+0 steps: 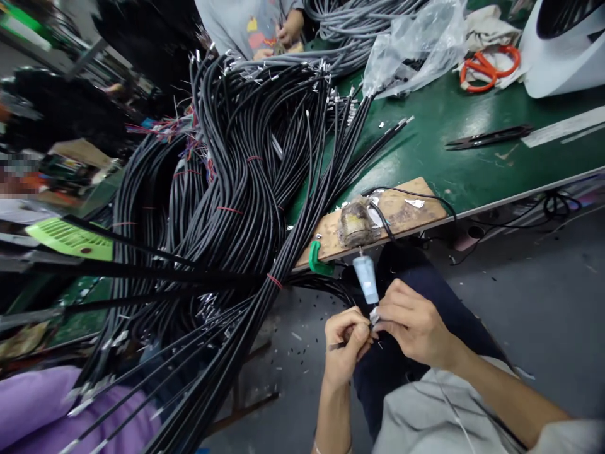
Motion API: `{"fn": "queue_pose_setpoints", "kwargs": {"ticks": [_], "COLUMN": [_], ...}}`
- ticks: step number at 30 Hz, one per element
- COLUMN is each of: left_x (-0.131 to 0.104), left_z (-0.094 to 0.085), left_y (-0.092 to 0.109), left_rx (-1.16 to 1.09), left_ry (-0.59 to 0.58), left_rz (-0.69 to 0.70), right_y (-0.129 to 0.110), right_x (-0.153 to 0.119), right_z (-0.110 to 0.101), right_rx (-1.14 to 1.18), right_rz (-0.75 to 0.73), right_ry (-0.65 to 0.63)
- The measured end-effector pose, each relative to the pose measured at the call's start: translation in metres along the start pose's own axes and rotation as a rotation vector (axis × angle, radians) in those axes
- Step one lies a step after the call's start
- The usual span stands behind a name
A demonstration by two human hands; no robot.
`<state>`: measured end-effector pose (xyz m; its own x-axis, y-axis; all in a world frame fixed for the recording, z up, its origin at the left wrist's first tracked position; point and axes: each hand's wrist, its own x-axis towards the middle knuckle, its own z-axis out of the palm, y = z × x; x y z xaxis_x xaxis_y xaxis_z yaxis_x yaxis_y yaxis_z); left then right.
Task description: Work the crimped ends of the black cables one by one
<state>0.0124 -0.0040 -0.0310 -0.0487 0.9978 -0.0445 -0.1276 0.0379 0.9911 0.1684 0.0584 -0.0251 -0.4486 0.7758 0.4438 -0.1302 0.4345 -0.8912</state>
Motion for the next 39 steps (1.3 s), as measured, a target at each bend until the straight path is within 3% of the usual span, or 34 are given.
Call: {"fn": "queue_pose_setpoints", "kwargs": {"ticks": [2, 6, 10, 12, 14, 19, 22, 25, 31, 36, 39], "left_x": [-0.002, -0.007, -0.010, -0.010, -0.010, -0.005, -0.001, 0.002, 0.011, 0.013, 0.006], "left_z": [-0.004, -0.006, 0.003, 0.010, 0.016, 0.029, 0.033, 0.035, 0.045, 0.054, 0.051], "left_y": [0.005, 0.022, 0.032, 0.031, 0.025, 0.014, 0.012, 0.011, 0.009, 0.012, 0.010], "left_rx": [0.047, 0.207, 0.419, 0.423, 0.377, 0.248, 0.226, 0.221, 0.237, 0.204, 0.175], "left_ry": [-0.003, -0.131, -0.255, -0.225, -0.113, 0.211, 0.304, 0.350, 0.318, 0.333, 0.318], "left_rz": [-0.007, 0.184, 0.335, 0.360, 0.391, 0.504, 0.545, 0.554, 0.517, 0.475, 0.482], "right_y": [-0.001, 0.007, 0.012, 0.011, 0.010, 0.005, 0.003, 0.002, 0.006, 0.024, 0.040], "right_x": [0.002, 0.003, 0.003, 0.006, 0.014, 0.042, 0.057, 0.064, 0.060, 0.048, 0.035], "right_z": [-0.002, -0.007, -0.006, -0.007, -0.009, -0.015, -0.012, -0.004, 0.012, 0.017, 0.010], "right_rx": [0.048, 0.548, 0.769, 0.730, 0.661, 0.263, 0.136, 0.391, 1.010, 1.211, 1.220], "right_rz": [0.000, 0.203, 0.450, 0.519, 0.559, 0.535, 0.522, 0.566, 0.643, 0.673, 0.717], "right_ry": [-0.086, -0.340, -0.394, -0.374, -0.308, 0.105, 0.113, 0.057, 0.139, 0.051, 0.098]}}
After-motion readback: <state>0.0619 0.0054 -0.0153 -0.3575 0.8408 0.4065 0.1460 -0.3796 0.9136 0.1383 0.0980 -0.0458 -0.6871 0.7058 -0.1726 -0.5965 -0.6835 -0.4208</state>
